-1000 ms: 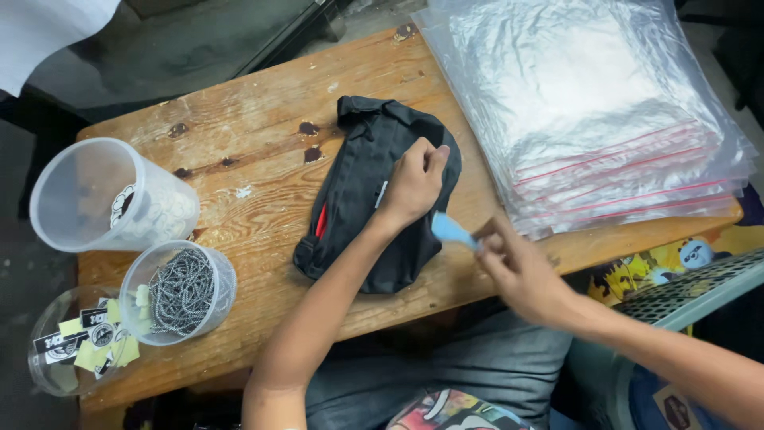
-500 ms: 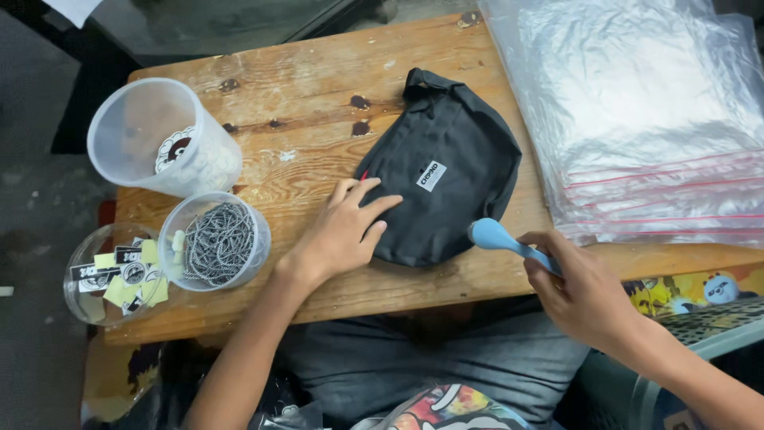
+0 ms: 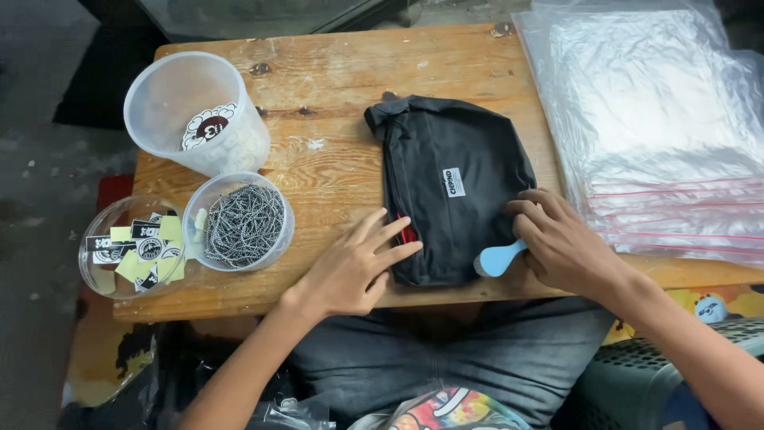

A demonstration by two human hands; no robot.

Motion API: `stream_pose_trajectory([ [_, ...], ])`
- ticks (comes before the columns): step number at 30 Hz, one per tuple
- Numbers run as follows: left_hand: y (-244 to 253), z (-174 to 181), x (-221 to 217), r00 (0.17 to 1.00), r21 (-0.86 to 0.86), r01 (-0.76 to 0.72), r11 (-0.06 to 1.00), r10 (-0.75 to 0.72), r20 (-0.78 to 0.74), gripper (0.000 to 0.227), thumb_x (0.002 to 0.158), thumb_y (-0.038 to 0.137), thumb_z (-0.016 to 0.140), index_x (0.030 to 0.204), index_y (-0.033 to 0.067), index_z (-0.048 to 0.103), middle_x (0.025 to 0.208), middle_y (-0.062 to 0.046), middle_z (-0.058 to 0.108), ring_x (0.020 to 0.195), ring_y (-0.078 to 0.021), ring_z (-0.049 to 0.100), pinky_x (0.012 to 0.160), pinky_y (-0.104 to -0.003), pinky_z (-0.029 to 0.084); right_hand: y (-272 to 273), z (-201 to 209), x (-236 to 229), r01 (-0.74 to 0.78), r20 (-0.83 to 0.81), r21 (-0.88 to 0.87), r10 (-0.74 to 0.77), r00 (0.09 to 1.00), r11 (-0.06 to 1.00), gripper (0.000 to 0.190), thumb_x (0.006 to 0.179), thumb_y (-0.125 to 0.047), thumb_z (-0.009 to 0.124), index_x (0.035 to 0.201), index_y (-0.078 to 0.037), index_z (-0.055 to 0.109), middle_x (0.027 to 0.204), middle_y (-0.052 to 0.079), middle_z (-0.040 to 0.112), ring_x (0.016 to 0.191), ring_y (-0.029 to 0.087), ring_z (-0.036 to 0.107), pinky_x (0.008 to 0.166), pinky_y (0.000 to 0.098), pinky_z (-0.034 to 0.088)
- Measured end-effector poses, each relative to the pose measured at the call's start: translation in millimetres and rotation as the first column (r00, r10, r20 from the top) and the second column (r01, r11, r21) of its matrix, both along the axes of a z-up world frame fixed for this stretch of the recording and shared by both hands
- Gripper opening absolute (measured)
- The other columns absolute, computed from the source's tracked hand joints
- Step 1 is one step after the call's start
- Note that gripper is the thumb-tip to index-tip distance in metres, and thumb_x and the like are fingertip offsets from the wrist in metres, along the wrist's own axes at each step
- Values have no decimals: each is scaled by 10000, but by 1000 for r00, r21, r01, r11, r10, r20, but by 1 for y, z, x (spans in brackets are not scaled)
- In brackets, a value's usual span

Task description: The person removes a black bag from a plastic bag, brushes its surface with a blue brush, and then attaches a cartoon sticker and a metal chain to the bag.

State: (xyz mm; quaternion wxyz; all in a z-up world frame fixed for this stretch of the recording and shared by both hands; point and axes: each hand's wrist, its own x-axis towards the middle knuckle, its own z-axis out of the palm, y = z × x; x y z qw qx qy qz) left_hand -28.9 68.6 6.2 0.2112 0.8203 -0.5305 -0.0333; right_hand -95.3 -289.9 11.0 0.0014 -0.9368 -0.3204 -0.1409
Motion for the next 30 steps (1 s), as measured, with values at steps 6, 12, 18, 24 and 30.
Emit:
stream_pose_trajectory([
  [6,-11,-15,15,931,-114,63,991,-18,364,576,767,131,652,1325,256,582,1365,-76,499,1334,-374,432,1091,-492,414,-16,-4,7,132,-269,290,-52,962,948,246,682,-16,619,862,-75,462,1012,128,640,937,378,641,694,498,545],
  [12,-26,36,5,981,-637,-124,761,-2,-194,274,844,30,465,1101,81,543,1125,-85,700,1138,-347,667,1047,-486,495,-6,-6,-5,480,-233,683,-458,858,551,358,890,-128,741,906,-130,383,960,34,741,807,261,677,717,342,470],
  [18,-70,111,3,827,-753,-556,353,145,-543,277,1036,400,409,970,132,396,766,47,348,646,-55,354,557,-263,278,2,77,-8,135,-159,978,155,975,157,456,900,-81,636,1041,-184,215,1111,137,499,944,150,435,844,286,364],
  [24,-106,98,76,432,-380,-893,241,224,-874,360,987,437,483,847,123,375,645,58,342,556,-71,344,513,-287,328,5,65,50,532,-450,798,-306,839,285,476,932,-195,785,925,-153,311,905,3,430,836,86,454,665,261,388],
  [30,-108,0,142,453,-54,-803,593,548,-703,592,859,577,647,1168,76,578,1196,-188,670,1183,-388,634,913,-504,542,1,-2,97,776,-422,257,-656,626,576,428,1039,-409,571,1122,-29,391,850,346,660,876,579,666,759,659,493],
])
